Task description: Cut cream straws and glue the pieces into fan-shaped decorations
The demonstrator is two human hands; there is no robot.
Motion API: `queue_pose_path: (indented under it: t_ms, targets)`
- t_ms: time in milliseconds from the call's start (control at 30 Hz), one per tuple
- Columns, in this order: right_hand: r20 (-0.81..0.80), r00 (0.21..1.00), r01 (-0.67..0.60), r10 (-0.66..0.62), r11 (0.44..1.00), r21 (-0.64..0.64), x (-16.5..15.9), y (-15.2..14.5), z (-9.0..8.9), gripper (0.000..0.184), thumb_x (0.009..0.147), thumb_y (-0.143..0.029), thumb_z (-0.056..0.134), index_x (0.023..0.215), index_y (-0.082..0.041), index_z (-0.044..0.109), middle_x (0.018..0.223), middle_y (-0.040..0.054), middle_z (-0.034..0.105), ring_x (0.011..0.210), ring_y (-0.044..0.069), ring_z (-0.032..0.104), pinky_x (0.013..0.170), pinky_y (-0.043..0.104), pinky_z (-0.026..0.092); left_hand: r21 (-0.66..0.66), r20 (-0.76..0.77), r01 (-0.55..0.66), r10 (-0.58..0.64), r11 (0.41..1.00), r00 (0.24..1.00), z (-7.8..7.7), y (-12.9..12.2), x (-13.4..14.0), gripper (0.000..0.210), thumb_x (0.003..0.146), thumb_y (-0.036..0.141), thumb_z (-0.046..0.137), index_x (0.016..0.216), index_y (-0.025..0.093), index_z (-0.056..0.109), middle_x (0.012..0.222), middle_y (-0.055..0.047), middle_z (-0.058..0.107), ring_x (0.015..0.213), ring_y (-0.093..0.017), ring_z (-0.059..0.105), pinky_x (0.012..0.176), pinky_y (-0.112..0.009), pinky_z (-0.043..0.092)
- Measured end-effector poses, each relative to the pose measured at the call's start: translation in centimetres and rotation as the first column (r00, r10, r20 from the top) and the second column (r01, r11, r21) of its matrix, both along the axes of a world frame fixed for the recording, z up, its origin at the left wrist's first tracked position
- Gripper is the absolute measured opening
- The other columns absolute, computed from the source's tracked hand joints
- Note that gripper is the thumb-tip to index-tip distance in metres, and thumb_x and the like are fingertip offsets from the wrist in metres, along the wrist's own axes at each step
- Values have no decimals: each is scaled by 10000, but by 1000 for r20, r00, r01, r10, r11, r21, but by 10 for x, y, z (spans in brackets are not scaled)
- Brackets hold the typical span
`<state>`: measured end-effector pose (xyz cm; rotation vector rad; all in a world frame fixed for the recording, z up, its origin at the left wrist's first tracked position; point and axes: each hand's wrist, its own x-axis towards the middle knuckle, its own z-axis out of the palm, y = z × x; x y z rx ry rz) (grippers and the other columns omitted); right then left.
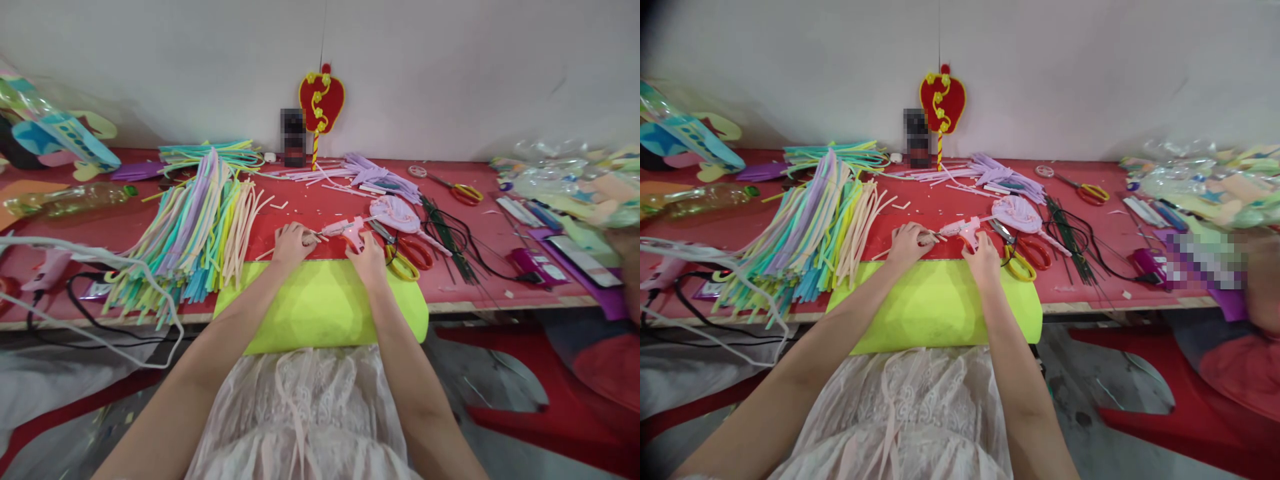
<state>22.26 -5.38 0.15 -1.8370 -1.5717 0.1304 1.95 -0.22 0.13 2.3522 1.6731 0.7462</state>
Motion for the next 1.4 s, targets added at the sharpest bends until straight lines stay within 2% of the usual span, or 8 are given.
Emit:
queue_pose_path:
  t_ms: [467,800,1167,1400]
  targets:
    - [-25,1000,2,-1,999,49,8,-8,-7,329,721,-286,579,1028,-173,543,926,104,638,778,229,603,732,352,466,0,-6,1,-1,1000,1000,2,-2,1,277,752,372,626,984,230,577,1054,-39,591,1027,-230,498,918,-382,304]
    - [-32,999,31,-30,999,29,10,-12,-8,356,719,-307,593,1046,-176,541,957,110,641,760,225,602,710,347,467,-20,12,-9,9,1000,1000,4,-2,2,248,747,353,623,969,245,588,1054,-33,587,1034,-233,490,935,-386,289]
    - [-28,998,49,-48,998,31,13,-19,-9,344,721,-320,579,1032,-177,544,904,101,642,735,224,598,684,340,466,-21,2,-10,10,1000,1000,7,-4,2,222,752,345,614,953,252,594,1047,-30,592,1024,-227,503,923,-384,302]
    - [-24,997,74,-73,994,85,15,-22,-10,365,731,-352,578,1044,-170,538,939,106,637,795,226,592,743,347,462,-18,-4,-6,6,1000,1000,6,-3,1,241,758,358,613,970,244,590,1049,-42,585,1029,-232,497,925,-389,301]
